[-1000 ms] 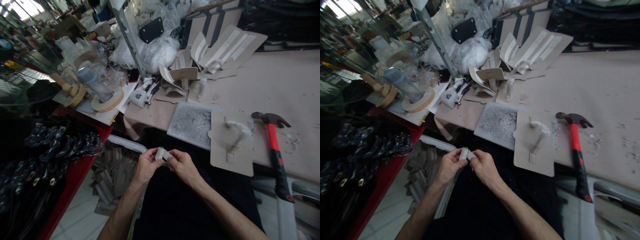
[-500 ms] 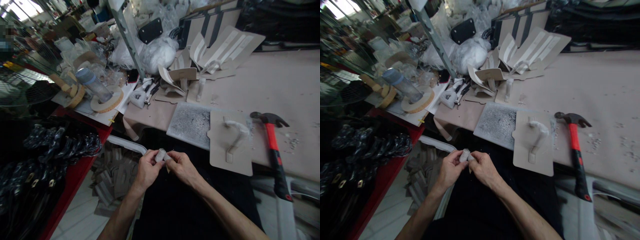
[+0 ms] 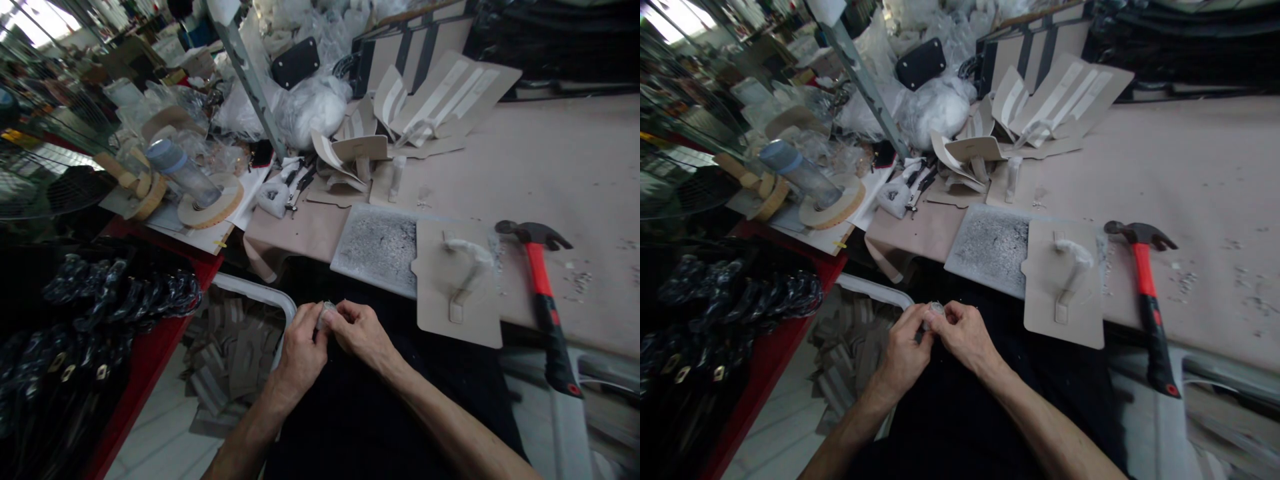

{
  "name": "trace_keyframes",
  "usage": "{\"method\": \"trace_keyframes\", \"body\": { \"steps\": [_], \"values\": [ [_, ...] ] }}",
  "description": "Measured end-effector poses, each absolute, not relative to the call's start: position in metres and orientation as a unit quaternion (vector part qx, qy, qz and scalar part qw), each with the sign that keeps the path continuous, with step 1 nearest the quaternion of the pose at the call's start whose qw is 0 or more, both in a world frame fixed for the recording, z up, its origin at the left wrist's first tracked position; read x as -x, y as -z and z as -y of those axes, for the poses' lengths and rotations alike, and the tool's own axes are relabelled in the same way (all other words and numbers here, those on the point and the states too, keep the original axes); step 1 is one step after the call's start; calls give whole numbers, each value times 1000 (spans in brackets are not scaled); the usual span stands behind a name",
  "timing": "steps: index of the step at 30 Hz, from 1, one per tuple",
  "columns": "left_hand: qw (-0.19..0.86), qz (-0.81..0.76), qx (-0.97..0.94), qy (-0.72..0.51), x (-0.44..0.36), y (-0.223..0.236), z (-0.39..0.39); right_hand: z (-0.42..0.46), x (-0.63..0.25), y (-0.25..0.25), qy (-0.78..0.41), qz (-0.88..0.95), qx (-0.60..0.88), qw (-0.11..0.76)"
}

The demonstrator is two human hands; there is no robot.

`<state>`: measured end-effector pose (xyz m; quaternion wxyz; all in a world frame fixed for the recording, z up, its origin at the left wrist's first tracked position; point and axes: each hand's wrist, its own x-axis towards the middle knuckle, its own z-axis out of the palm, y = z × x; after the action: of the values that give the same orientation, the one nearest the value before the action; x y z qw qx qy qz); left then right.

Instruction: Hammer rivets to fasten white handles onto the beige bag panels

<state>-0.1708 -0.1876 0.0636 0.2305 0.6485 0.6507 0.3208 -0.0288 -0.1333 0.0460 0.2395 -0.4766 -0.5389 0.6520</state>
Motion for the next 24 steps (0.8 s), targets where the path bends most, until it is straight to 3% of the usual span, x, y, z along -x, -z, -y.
{"method": "trace_keyframes", "body": {
  "steps": [8,11,17,20,24],
  "values": [
    [227,-653,-651,-313,168,-66,189,135,29,-50,-643,532,489,254],
    [300,-642,-624,-330,171,-74,187,133,26,-50,-651,525,482,263],
    [550,-578,-453,-398,188,-83,179,131,19,-59,-656,568,420,265],
    [597,-561,-388,-422,194,-81,179,131,16,-65,-660,588,382,269],
    [595,-531,-451,-401,196,-83,182,130,14,-69,-647,625,322,296]
  ]
}}
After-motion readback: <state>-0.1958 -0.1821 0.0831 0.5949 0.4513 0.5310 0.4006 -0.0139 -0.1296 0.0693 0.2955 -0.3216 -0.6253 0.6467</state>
